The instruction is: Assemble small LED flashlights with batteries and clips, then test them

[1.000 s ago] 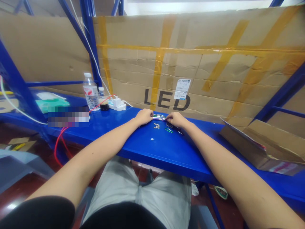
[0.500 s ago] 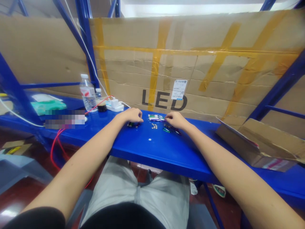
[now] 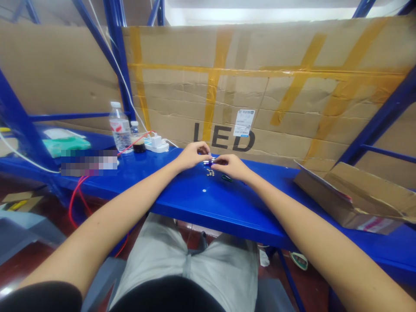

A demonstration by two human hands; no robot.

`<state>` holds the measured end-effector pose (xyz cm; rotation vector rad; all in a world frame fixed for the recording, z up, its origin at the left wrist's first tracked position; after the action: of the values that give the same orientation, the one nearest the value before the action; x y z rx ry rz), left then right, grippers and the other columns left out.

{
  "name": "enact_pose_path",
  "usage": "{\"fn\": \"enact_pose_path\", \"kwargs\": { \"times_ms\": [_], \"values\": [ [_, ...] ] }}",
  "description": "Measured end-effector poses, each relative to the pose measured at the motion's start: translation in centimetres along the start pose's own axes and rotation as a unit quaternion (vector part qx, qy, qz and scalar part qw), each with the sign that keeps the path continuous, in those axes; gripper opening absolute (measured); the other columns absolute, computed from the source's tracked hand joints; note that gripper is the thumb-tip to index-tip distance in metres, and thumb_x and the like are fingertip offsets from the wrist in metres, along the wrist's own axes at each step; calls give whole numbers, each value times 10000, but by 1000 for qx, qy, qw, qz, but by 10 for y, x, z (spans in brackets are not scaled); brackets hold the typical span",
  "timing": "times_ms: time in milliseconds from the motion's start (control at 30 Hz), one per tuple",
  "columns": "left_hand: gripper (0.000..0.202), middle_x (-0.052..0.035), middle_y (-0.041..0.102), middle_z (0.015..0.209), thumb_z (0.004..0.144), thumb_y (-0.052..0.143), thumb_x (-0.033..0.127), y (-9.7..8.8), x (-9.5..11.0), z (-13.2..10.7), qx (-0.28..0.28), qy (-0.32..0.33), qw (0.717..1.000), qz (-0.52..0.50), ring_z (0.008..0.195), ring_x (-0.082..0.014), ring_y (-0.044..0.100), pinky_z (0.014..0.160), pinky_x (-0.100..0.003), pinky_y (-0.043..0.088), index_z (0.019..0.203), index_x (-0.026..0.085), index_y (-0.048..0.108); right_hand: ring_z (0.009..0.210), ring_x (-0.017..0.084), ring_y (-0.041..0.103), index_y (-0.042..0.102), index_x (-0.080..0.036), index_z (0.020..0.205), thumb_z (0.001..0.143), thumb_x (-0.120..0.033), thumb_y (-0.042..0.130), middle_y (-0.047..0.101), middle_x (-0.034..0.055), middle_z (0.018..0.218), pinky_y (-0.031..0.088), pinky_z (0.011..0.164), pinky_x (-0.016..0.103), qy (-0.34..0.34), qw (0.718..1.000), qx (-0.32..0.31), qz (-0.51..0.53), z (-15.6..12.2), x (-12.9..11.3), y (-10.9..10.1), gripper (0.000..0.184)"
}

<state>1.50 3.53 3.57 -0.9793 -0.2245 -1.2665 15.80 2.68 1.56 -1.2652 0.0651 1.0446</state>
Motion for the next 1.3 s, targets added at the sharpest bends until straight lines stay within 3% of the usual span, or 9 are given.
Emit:
{"fn": "enact_pose_path", "kwargs": {
  "times_ms": [100,167,267,333,400,533,800,1167,1300],
  "values": [
    [259,-44,685,817,744,774,296,11,-1,0,0,2,998,-55,757,-152,639,740,-299,497,881,146,613,720,161,599,736,-129,869,823,-306,669,703,31,763,430,667,264,7,1000,10,14,1,-6,5,195],
    [341,-33,682,841,748,776,259,15,-8,1,11,-5,996,-92,791,-153,650,776,-305,504,1008,161,579,648,147,569,696,-128,763,833,-262,645,648,12,657,412,622,259,27,999,13,15,2,-2,5,160],
    [209,-49,684,902,869,631,228,13,-21,1,26,-14,999,-24,839,-165,649,823,-326,504,1065,168,588,584,134,566,649,-134,772,831,-192,633,614,-5,612,417,582,247,65,996,23,54,3,9,1,84],
    [153,-72,701,953,889,582,207,20,-25,0,-28,-4,994,105,904,-197,649,877,-348,491,1019,165,653,591,137,596,630,-140,825,820,-154,638,635,-2,641,434,578,238,85,992,43,77,2,16,-4,18],
    [183,-93,717,1017,880,577,190,31,-29,-3,-107,5,970,216,966,-230,650,913,-358,478,1004,161,708,608,144,618,617,-146,834,811,-132,640,650,6,652,441,568,231,97,991,55,77,1,21,-8,36],
    [243,-106,737,1053,880,560,186,43,-39,-8,-194,-12,937,290,983,-242,666,906,-336,481,1010,150,763,615,146,625,620,-153,811,795,-110,635,671,12,660,433,555,225,107,991,55,59,0,23,-9,49],
    [181,-41,753,836,726,635,128,33,-43,-5,-156,-81,959,221,761,-172,663,715,-259,480,855,149,761,640,153,628,618,-155,773,782,-121,622,687,20,664,429,585,234,93,994,43,24,-1,19,-7,36],
    [159,-27,748,796,738,624,101,36,-25,-9,-187,-31,950,246,730,-161,659,713,-256,469,808,165,751,690,168,617,675,-160,768,703,-102,601,705,22,723,440,637,254,20,999,28,13,5,19,0,114],
    [150,-23,724,829,774,629,123,29,-10,-6,-117,32,971,204,741,-146,635,698,-252,463,897,154,710,715,168,620,714,-153,804,697,-94,567,727,33,784,457,687,268,-4,1000,21,21,5,17,2,191]
  ]
}}
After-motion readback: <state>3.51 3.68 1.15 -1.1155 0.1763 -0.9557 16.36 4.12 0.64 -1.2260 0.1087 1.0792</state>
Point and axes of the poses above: each hand's wrist, its own z-axis towards the middle knuckle, its own y-axis out of the palm, x = y × z, the point moved 8 cm from there along z, towards the middle knuckle
